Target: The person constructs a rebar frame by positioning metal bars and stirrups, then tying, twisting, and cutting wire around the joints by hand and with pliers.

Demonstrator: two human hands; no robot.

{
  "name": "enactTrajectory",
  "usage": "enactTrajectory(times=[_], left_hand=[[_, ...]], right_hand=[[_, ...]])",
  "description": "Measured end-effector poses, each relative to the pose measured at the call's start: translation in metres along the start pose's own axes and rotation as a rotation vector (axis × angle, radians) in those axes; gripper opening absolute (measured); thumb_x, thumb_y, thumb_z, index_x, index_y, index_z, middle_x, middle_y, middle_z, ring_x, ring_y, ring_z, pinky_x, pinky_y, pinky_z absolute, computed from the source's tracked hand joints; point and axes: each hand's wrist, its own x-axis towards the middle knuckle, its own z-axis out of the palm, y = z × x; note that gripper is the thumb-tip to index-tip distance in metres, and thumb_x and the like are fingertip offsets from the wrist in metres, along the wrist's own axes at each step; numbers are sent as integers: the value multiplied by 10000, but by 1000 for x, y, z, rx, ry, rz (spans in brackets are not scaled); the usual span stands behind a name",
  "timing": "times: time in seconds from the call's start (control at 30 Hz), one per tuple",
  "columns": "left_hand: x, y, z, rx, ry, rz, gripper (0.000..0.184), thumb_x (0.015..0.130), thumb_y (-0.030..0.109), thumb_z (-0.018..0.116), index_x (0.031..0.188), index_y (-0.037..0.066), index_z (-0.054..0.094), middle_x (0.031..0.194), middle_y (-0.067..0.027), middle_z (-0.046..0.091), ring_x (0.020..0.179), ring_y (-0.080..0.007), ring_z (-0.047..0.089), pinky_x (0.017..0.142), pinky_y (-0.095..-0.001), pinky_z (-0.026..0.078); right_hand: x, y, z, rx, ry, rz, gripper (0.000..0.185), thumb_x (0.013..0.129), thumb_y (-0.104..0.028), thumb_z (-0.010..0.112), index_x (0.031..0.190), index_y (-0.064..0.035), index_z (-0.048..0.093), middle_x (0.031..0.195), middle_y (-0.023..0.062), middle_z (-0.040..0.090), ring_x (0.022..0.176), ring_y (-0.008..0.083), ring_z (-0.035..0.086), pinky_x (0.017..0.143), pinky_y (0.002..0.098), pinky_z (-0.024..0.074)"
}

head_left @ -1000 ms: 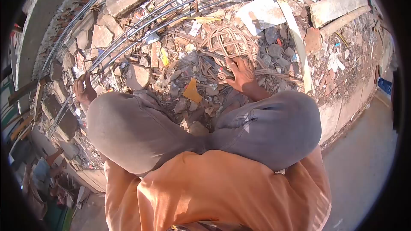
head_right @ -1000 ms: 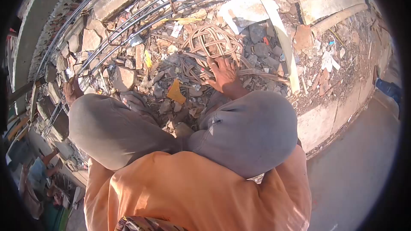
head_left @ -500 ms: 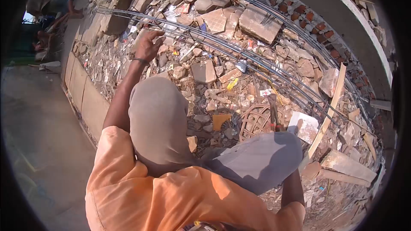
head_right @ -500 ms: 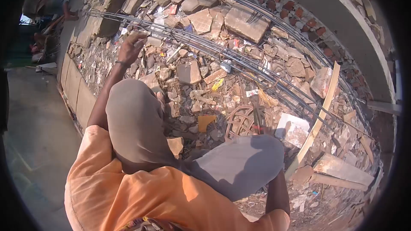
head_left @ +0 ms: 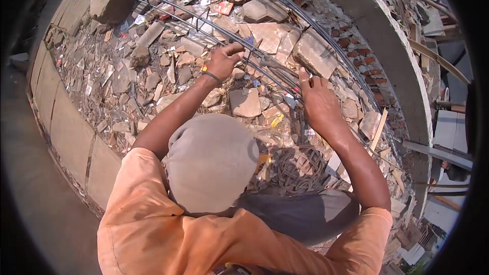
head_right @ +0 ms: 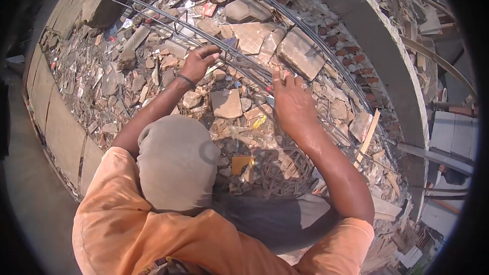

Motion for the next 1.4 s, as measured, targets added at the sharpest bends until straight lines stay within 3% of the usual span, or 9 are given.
enactTrajectory(times=[0.07,0.2,0.33,0.43,0.47,0.83,1.17,1.2,1.4], left_hand=[[3,4,1,-225,-52,-58,222,896,215,657,993,20,701,871,-6,664,725,-72,545,649,-250,445],[21,-11,9,-565,-114,-220,282,905,325,659,850,51,697,718,29,587,625,-57,481,541,-234,372],[29,-16,15,-566,-172,-223,320,901,324,663,744,46,646,645,42,515,575,-50,421,512,-230,331],[29,-13,15,-475,-173,-207,327,893,330,671,751,36,649,634,50,502,568,-52,407,508,-238,321],[31,-18,13,-427,-220,-206,260,902,274,665,950,20,689,782,26,624,667,-55,498,593,-224,395],[35,-19,25,-581,-131,-235,251,847,237,713,906,-6,688,783,-13,650,666,-82,537,608,-243,418],[37,-21,25,-457,-111,-150,278,839,268,712,845,-8,687,712,-14,625,624,-89,519,567,-264,417],[38,-24,27,-479,-98,-137,293,834,286,714,824,-5,687,679,-8,609,607,-90,505,553,-271,410],[35,-30,28,-462,-69,-128,430,876,410,620,806,-8,690,614,-62,560,573,-137,500,558,-330,415]], right_hand=[[14,-16,6,-115,78,17,682,773,15,567,1411,26,328,1204,229,502,1156,372,475,910,495,423],[27,-39,9,-234,102,77,733,765,23,579,1432,25,274,1315,242,415,1267,383,384,970,489,376],[32,-53,2,-310,37,148,743,780,30,559,1451,16,243,1381,257,360,1322,399,335,1009,491,353],[34,-67,-11,-278,-47,209,729,800,37,528,1462,9,224,1407,253,338,1344,398,311,1048,497,323],[33,-68,-10,-288,-41,210,726,802,40,522,1463,8,224,1409,253,335,1348,400,305,1054,499,317],[33,-72,-4,-297,1,217,752,781,52,523,1464,16,211,1423,249,322,1367,407,278,1062,502,301],[52,-65,-22,-467,-48,305,477,895,-98,490,1358,-11,416,1162,158,491,1103,290,457,897,437,342],[57,-57,-25,-445,63,231,331,905,-142,506,1220,-38,512,1062,124,527,1047,272,491,904,449,336],[103,-8,-56,-427,-35,-82,196,899,-182,517,1054,-63,531,963,128,560,975,302,552,847,431,419]])
